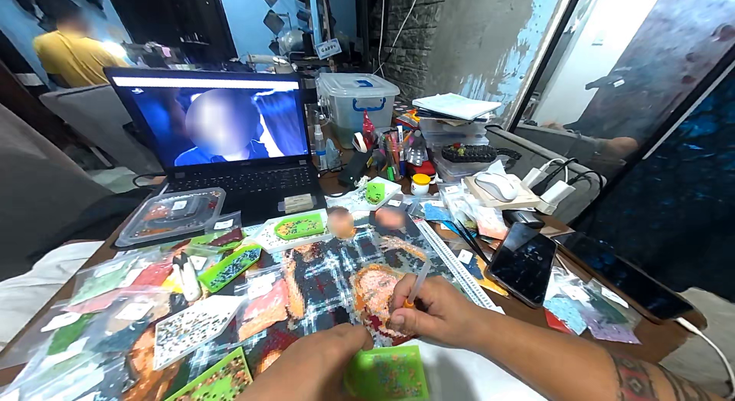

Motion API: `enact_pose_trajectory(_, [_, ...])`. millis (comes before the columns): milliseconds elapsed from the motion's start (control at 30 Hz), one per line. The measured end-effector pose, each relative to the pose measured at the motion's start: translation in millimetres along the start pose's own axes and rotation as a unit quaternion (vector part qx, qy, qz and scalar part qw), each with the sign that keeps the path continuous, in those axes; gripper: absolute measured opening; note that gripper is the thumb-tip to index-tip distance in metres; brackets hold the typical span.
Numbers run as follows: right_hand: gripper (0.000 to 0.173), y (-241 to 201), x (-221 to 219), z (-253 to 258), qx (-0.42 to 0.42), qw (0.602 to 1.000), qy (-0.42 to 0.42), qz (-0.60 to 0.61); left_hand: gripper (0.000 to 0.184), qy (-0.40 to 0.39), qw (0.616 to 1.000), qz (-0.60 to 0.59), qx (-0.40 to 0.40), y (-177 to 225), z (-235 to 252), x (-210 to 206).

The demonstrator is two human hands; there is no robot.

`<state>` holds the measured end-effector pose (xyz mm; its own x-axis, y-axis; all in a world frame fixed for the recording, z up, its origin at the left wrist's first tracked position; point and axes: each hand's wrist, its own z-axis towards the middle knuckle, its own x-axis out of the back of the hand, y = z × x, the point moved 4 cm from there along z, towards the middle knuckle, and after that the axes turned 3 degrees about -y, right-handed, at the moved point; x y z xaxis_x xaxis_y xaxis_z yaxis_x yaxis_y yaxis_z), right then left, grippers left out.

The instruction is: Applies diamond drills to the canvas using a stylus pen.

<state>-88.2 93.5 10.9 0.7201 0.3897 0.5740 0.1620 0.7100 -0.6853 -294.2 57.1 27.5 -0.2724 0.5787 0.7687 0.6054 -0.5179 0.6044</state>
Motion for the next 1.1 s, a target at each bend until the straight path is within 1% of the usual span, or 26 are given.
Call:
enact_pose_trajectory(200, [0.030,-6.7,6.7,-0.6,0.013,0.998,0.057,0.029,0.052,0.009,0.997,0.019,0.069,5.8,3.3,1.4])
enact_pose_trajectory(367, [0.030,-9.6,4.5,-1.0,0.031,0.997,0.059,0.039,0.057,0.019,0.994,0.019,0.109,7.2,6.3,1.1])
enact_pose_trajectory(500, [0.030,-8.9,-0.3,-0.3,0.027,0.998,0.036,0.042,0.056,0.037,0.994,0.028,0.103,6.9,6.6,-0.1])
enact_pose_trajectory(967, [0.030,-10.5,-10.4,2.5,0.032,0.999,-0.016,0.016,0.056,0.054,0.994,0.029,0.094,5.7,7.6,-2.6])
enact_pose_trajectory(1100, [0.031,-10.3,-12.6,2.9,0.035,0.999,-0.022,0.017,0.056,0.049,0.994,0.027,0.097,5.6,8.0,-2.6])
